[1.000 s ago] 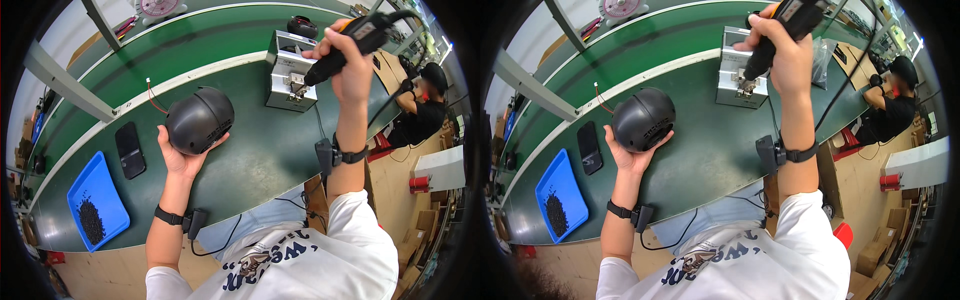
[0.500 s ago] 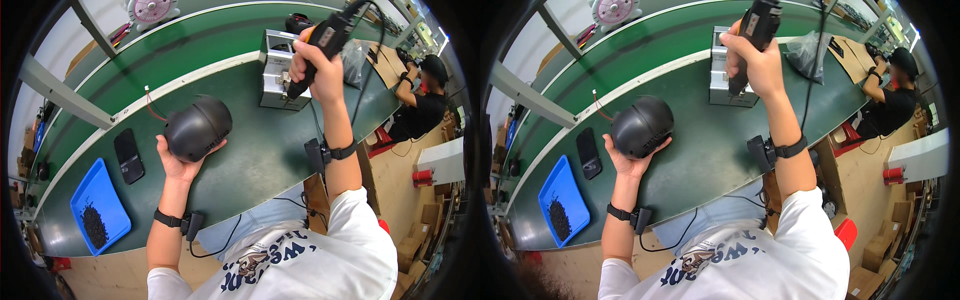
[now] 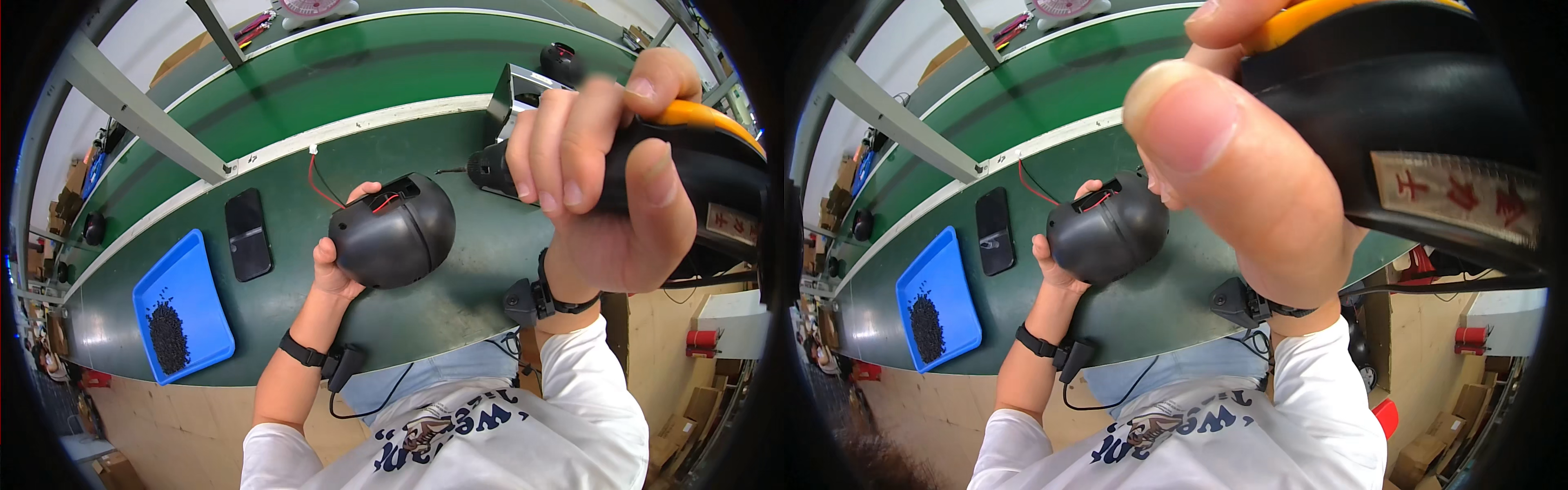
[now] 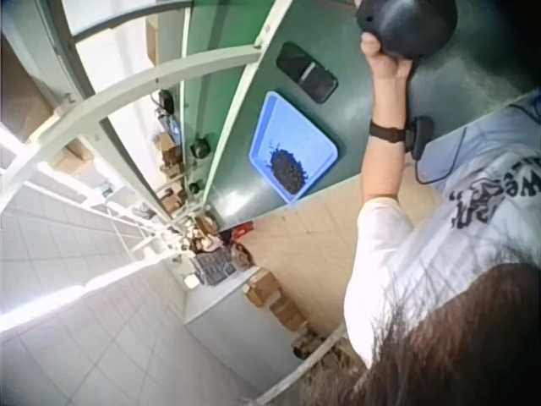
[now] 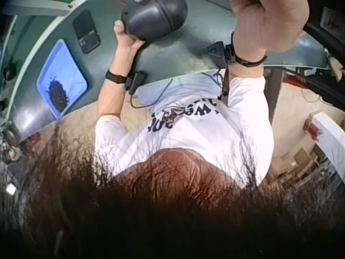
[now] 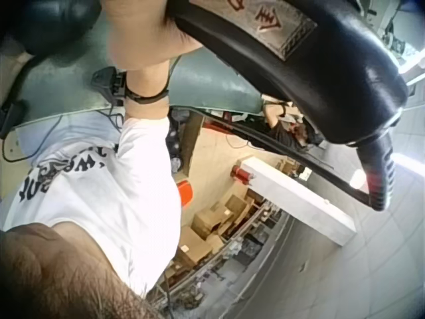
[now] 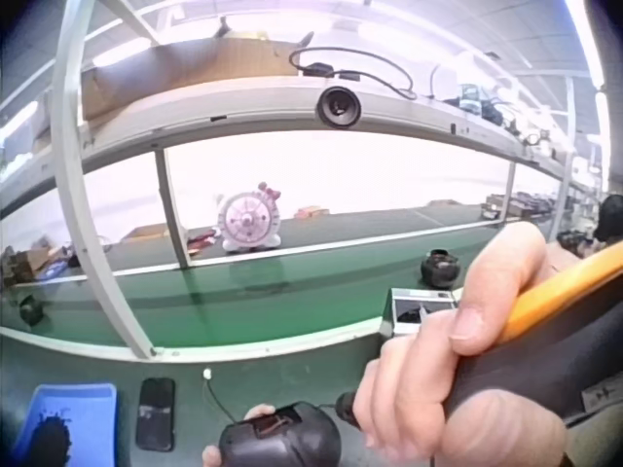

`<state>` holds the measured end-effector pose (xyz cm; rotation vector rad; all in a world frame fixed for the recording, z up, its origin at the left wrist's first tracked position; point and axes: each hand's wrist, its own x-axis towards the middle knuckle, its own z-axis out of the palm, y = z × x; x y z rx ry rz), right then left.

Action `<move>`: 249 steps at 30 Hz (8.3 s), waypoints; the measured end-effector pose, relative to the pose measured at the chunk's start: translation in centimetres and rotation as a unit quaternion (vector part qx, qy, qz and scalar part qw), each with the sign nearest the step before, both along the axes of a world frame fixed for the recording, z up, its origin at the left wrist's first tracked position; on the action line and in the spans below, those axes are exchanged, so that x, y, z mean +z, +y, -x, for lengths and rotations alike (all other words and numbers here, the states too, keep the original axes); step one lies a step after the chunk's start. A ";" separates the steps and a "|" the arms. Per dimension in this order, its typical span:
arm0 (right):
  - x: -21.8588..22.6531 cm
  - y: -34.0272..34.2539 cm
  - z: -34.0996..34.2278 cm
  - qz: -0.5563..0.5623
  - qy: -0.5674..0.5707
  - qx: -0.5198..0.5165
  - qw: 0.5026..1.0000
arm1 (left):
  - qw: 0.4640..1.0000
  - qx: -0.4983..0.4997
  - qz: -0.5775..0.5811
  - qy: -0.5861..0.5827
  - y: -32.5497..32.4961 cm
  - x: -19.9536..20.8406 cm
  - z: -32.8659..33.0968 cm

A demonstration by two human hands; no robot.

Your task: The recorder is using an electric screwdriver to fasten screws into the casing of a spherical electronic device on a factory assembly line.

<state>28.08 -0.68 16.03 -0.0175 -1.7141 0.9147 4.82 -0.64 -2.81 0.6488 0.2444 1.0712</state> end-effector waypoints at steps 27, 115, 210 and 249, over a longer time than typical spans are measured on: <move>0.4 -0.1 -0.1 -0.018 -0.092 0.042 0.995 | 0.999 0.010 -0.051 0.002 0.2 -0.1 0.8; -1.2 0.1 0.5 0.179 0.147 -0.017 0.973 | 0.993 0.079 0.084 0.034 0.2 1.0 0.3; 2.1 -0.6 0.0 0.117 0.230 -0.143 0.956 | 0.593 0.436 -0.231 0.636 18.4 5.3 -0.3; -3.1 2.6 4.6 0.308 0.042 -0.120 0.943 | 0.926 0.265 -0.069 0.260 1.3 0.0 5.2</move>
